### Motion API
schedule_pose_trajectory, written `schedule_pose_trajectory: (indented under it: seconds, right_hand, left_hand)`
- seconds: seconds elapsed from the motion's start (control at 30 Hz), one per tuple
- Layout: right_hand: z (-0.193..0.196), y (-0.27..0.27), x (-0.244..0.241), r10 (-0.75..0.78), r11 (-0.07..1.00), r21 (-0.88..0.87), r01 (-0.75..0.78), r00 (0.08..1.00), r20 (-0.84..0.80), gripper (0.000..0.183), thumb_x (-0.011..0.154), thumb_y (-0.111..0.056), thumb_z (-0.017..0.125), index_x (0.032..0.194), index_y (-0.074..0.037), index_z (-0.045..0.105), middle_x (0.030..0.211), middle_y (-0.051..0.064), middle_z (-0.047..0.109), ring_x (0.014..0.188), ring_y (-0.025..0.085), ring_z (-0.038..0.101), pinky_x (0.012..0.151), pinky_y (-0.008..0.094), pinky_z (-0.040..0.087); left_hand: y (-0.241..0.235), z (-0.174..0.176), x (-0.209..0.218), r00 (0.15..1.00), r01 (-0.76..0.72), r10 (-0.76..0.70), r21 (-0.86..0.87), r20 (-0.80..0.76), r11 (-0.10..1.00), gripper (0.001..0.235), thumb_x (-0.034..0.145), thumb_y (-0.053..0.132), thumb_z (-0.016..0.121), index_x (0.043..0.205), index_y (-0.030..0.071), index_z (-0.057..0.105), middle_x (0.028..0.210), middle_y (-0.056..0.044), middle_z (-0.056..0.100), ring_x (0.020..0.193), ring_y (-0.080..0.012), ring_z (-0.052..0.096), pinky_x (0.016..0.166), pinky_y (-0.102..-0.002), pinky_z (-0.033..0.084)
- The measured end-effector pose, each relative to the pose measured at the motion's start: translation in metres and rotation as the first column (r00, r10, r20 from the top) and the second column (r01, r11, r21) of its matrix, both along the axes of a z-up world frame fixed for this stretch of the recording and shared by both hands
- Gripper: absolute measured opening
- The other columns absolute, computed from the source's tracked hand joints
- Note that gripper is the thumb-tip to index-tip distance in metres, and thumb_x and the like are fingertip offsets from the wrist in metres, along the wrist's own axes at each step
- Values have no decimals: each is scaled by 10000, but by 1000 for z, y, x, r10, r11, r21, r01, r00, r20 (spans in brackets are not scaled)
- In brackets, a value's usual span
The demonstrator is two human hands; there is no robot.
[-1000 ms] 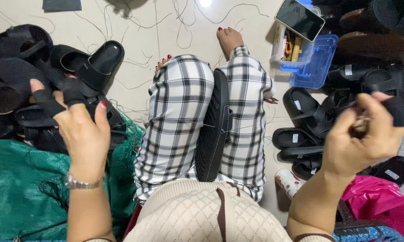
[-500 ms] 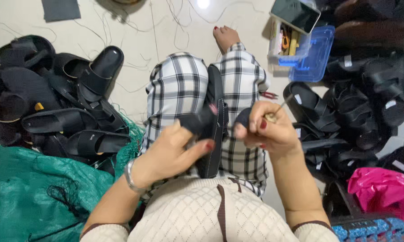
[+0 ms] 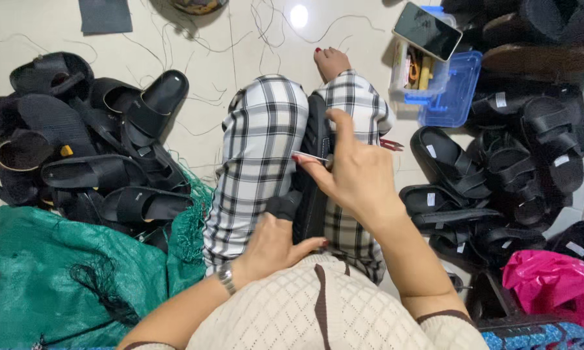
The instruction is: The person sits on the floor and sews a black sandal using a needle and thread. They hold the sandal with their left hand and use their right hand to push the needle through the sole and pull the thread tight repeatedly.
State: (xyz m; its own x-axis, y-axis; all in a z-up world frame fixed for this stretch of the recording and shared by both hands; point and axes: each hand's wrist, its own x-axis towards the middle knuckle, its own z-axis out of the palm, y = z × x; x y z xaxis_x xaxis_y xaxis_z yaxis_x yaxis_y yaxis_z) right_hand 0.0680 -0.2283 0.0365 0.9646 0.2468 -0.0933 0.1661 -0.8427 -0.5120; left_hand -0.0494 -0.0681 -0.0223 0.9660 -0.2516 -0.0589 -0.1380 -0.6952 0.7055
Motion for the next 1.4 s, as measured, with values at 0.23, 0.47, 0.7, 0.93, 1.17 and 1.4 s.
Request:
schedule_pose_trajectory:
  seconds: [0.23, 0.47, 0.7, 0.93, 1.17, 1.4]
  right_hand:
    - [-3, 7, -5, -17, 994, 112, 10, 998, 63, 533, 888, -334, 657, 1351, -163, 454, 587, 232, 637, 643, 501, 680, 625, 531, 527]
    - [-47, -21, -23, -74, 833, 549, 68, 997, -11, 472, 831, -183, 796, 1265, -126, 621, 1140, 148, 746, 1109, 352, 694, 936, 421, 529]
    - [-35, -149, -24, -262, 838, -515, 181, 961, -88, 607, 880, -222, 701, 1452, -161, 506, 1217, 298, 527, 962, 535, 625, 710, 651, 544]
    - [-24, -97, -32, 461, 875, -227, -428, 880, 115, 543, 993, -224, 638, 1503, -329, 483, 677, 11, 347, 497, 210, 369, 442, 375, 374]
    - [-24, -85, -24, 517, 830, -298, -472, 851, 94, 572, 958, -184, 643, 1480, -371, 506, 662, 10, 361, 480, 219, 396, 392, 395, 385]
    - [-16, -82, -17, 533, 814, -300, -496, 845, 50, 616, 926, -183, 652, 1488, -377, 493, 669, 9, 386, 496, 224, 436, 392, 405, 400]
  left_hand:
    - [-5, -31, 14, 959, -15, 9, -22, -283, 1000, 775, 783, 471, 790, 1219, -118, 542, 1001, -370, 587, 915, -573, 621, 711, -600, 527]
    - [34, -19, 2, 889, 28, -144, -262, -434, 965, 415, 760, 298, 861, 941, 54, 579, 700, -149, 630, 726, -439, 704, 577, -497, 524]
    - [202, -1, 52, 746, -611, 595, 47, -298, 790, 271, 999, 315, 683, 1128, 83, 740, 826, -61, 703, 699, -130, 616, 634, -292, 468]
    - [72, 32, 109, 980, 174, -194, 255, 53, 951, 826, 769, 658, 824, 1266, 76, 512, 1332, -164, 325, 1310, -336, 264, 1176, -489, 203]
    - [45, 16, 126, 863, 361, -442, 312, 246, 879, 1157, 616, 657, 923, 1559, 171, 461, 1651, -205, 224, 1486, -501, 8, 1189, -699, 29]
    - [47, 12, 125, 839, 333, -427, 303, 337, 893, 1021, 619, 691, 902, 1444, 132, 677, 1652, -205, 248, 1499, -504, 27, 1214, -670, 14]
